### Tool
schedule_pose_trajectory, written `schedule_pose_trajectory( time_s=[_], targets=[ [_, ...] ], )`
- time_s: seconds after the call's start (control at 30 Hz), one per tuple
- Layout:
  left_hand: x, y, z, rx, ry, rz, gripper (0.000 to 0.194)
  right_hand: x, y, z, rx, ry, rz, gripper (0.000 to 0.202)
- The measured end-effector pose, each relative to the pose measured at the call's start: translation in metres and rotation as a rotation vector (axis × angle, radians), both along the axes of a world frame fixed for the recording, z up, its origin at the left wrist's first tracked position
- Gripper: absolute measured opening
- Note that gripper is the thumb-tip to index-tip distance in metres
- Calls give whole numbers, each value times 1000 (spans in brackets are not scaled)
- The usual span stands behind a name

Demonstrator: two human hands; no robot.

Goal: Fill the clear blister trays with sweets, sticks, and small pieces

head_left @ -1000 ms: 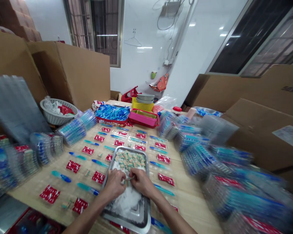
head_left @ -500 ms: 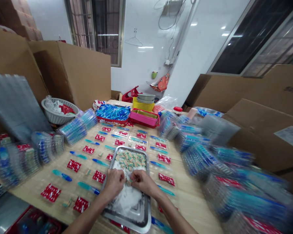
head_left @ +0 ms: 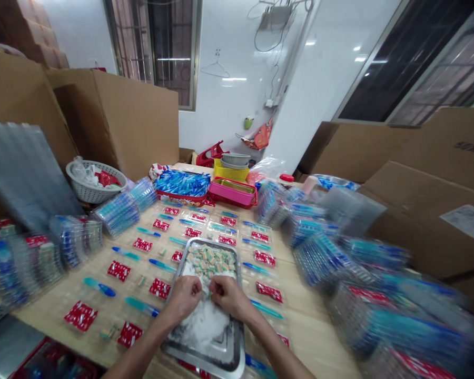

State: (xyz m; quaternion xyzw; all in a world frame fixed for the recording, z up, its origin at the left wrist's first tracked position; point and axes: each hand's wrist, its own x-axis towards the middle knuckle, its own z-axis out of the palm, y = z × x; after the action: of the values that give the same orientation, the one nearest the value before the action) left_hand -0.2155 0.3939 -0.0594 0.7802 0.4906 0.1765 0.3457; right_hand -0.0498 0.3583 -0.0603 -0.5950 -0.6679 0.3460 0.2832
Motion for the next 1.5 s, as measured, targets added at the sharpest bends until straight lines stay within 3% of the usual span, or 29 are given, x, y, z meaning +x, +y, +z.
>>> schedule_pose_trajectory(
  time_s=[0.33,0.53,0.73,0.83,0.93,1.07,1.3,1.5],
  targets=[
    [-24,12,15,-141,-191,-14,7,-4,10,6,30,91,-42,16],
    [-22,9,10,-616,-776,169,24,-10,14,-7,-114,463,-104,10],
    [-12,3,6,-805,-990,294,37,-13,13,-21,-200,701,-166,21],
    [-6,0,5,-823,-1033,362,40,-13,8,-21,-81,650,-177,14],
    [1,-5,5,-806,-1054,425,41,-14,-1,-16,104,430,-173,3],
    [7,-10,4,-801,-1083,504,41,-17,-10,-6,308,186,-189,9],
    [7,-14,5,-782,-1085,509,38,-19,-12,0,277,195,-133,12],
    [5,-14,4,-774,-1045,434,41,-15,-6,-7,228,188,-129,12]
  ],
)
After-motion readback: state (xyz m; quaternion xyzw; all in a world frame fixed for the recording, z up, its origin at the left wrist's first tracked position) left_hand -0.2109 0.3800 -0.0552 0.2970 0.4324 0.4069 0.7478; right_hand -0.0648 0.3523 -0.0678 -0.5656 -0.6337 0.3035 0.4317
